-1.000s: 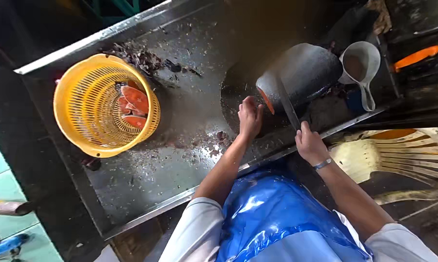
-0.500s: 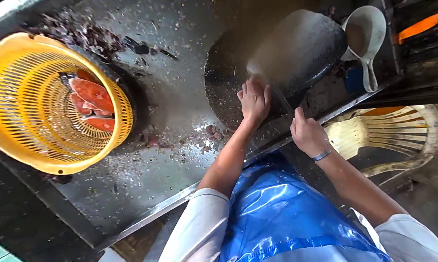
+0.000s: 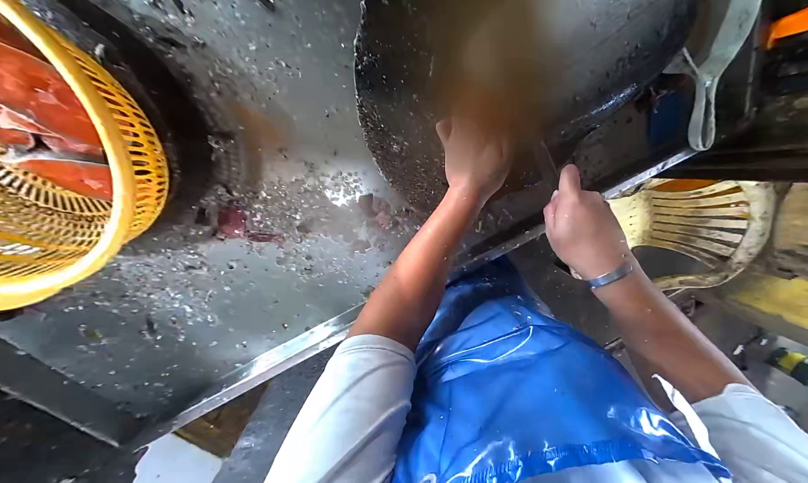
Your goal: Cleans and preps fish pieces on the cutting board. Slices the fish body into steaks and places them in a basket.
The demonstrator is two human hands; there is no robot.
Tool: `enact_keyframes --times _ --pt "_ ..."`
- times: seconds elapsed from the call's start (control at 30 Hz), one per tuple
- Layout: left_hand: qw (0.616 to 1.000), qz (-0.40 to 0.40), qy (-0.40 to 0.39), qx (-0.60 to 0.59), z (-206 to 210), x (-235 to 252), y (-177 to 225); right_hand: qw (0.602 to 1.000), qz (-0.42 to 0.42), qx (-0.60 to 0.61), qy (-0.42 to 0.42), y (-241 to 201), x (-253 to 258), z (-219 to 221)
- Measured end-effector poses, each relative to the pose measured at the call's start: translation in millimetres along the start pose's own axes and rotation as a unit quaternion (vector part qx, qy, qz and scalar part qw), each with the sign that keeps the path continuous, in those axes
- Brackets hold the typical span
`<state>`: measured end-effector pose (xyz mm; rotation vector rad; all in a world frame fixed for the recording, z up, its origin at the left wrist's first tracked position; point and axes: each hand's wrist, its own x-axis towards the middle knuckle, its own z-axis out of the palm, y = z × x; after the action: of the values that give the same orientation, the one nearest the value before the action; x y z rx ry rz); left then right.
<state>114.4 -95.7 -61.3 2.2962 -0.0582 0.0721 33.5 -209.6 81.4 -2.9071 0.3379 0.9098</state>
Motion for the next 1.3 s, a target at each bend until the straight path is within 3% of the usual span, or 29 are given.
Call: enact_keyframes --times 0.27,0.53,0.77,0.93,1.2,1.3 --pt "1.0 0.011 0.017 0.008 5 -1 -2 0.999 -0.01 0.043 0.025 -32 54 -6" --pt "1.0 0.018 0.011 0.009 4 -3 -3 1.0 -0.019 -0.009 0.004 -5 18 -4" --pt "1.0 0.002 -0.008 0.011 2 -4 -1 0.999 0.001 0.032 0.029 -44 68 -4" --pt "0.999 0.013 -0.021 0.043 1 -11 -2 0.995 -0.042 0.054 0.077 2 48 46" --pt "0.999 0.015 -0.014 0.038 -2 -13 -1 0.999 0.014 0.031 -0.036 65 -26 80" --pt "1.0 -0.007 0.0 -0.002 -1 -9 -3 0.997 0.04 -0.008 -0.067 68 -49 61"
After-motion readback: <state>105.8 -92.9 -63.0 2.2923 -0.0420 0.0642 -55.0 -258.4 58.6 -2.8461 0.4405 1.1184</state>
